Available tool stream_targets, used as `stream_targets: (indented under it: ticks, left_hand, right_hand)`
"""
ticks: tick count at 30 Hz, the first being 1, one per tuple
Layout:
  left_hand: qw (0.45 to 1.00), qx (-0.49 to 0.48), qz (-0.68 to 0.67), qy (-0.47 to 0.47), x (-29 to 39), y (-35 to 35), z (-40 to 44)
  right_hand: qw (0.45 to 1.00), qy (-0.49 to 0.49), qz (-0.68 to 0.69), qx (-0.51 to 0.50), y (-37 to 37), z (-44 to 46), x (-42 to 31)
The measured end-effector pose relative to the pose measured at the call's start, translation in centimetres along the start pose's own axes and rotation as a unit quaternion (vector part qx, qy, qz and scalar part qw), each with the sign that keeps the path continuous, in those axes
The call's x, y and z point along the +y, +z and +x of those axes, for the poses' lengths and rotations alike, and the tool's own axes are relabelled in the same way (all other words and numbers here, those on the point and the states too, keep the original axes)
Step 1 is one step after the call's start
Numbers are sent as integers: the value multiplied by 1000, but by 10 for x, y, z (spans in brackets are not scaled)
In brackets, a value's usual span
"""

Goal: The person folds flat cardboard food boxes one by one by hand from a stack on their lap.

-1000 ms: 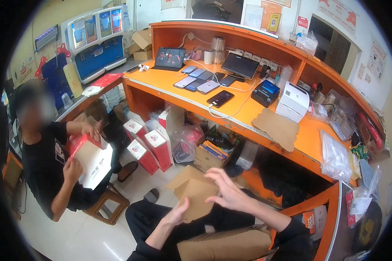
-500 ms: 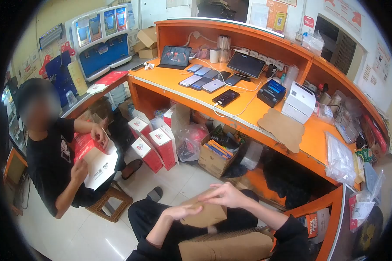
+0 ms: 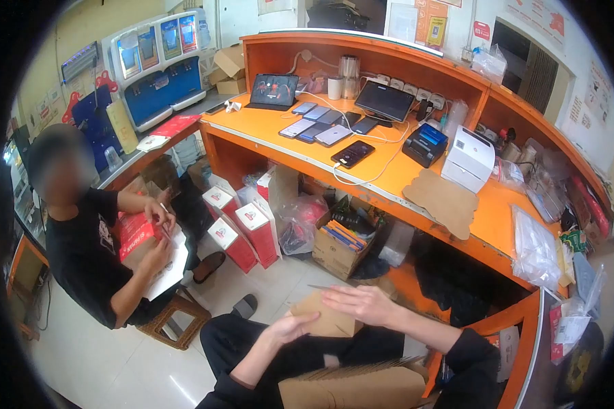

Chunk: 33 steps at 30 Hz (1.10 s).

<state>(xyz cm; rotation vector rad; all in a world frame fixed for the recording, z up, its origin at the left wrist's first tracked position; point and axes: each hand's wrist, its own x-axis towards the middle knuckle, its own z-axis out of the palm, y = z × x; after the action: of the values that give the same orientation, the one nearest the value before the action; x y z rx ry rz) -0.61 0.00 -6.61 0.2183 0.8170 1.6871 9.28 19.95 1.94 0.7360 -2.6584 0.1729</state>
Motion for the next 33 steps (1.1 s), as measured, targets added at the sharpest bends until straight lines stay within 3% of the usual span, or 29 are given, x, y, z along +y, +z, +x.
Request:
stream_targets:
  ticks: [2, 5, 12, 17, 20, 24, 25, 28, 32, 33]
  left_hand:
    - [1000, 8, 6, 6, -8, 4, 7]
    - [999, 34, 20, -5, -19, 10, 14]
    - [996, -9, 92, -19, -19, 1, 22]
    - [997, -33, 64, -33, -17, 3, 18]
    - [997, -43, 35, -52, -19, 4, 15]
    - [995, -53, 35, -75, -18, 4, 12]
    - [995, -59, 36, -71, -16, 5, 11]
    - [995, -63, 44, -70, -11, 10, 6]
    - [993, -63, 79, -58, -13, 8, 4]
    - [992, -68, 90, -52, -15, 6, 3]
  right_hand:
    - [996, -59, -56, -37, -3, -5, 10]
    - [994, -32, -27, -100, -3, -12, 18]
    - [991, -91, 39, -94, -7, -22, 29]
    - [987, -150, 27, -57, -4, -30, 30]
    - [994, -88, 27, -51, -6, -35, 11]
    - [972, 79, 218, -20, -5, -40, -9]
    - [923, 209, 321, -43, -11, -38, -15]
    - [838, 298, 452, -72, -20, -23, -6]
    - [758, 271, 585, -102, -8, -29, 1]
    - [778, 255, 560, -127, -5, -30, 2]
